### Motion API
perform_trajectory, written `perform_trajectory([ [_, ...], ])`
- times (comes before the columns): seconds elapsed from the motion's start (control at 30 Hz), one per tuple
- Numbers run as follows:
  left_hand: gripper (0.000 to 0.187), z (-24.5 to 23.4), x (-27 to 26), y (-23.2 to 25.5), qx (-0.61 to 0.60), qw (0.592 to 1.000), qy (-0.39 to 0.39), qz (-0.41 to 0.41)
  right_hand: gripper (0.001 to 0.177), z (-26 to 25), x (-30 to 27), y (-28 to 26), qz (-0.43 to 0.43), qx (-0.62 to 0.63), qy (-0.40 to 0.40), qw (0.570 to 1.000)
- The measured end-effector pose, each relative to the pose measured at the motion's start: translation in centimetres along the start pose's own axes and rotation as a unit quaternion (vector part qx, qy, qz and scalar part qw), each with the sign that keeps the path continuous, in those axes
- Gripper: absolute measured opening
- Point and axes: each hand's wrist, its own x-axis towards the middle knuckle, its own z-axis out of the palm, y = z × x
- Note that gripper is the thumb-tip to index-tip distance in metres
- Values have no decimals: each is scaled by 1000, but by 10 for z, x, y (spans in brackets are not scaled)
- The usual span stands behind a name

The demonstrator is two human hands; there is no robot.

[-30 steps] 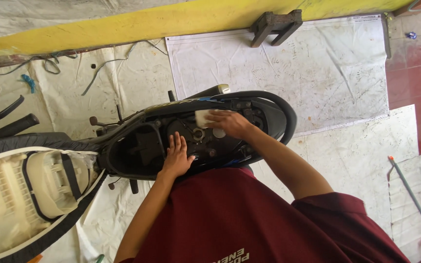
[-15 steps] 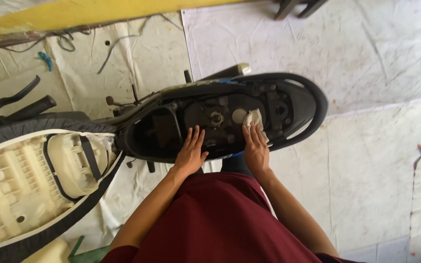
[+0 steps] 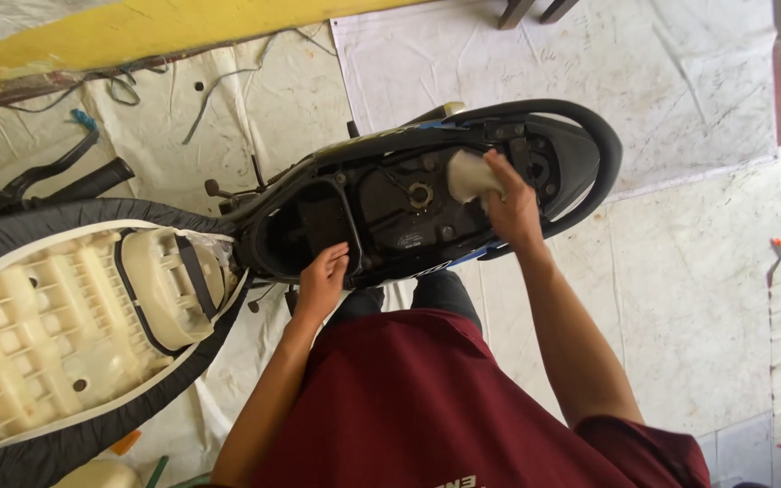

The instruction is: The person cleans the exposed internal frame and fuel tank area of a motorcycle using a white cloth. They wipe various surfaces inside the motorcycle's bodywork, including around the fuel cap and frame rails, while standing in a workshop.

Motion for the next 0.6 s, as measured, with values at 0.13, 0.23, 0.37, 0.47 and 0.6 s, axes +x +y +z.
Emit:
perform_trajectory([
  [0.13, 36, -19, -17, -21, 19, 999, 33, 17, 59, 39, 0, 51, -8, -111, -48, 993],
  [0.23, 36, -26, -25, -21, 17, 999, 39, 4, 81, 80, -33, 38, -81, -160, -28, 983],
  [0.37, 35, -29, -26, -21, 0, 999, 35, -25, 83, 122, -82, 26, -10, -197, 40, 980],
  [0.47, 35, -27, -23, -27, -25, 999, 25, 7, 81, 132, -108, 20, -6, -215, -2, 976],
  [0.6, 40, -18, -20, -9, -91, 996, -12, 23, 65, 102, -108, -28, -32, -76, -142, 986],
])
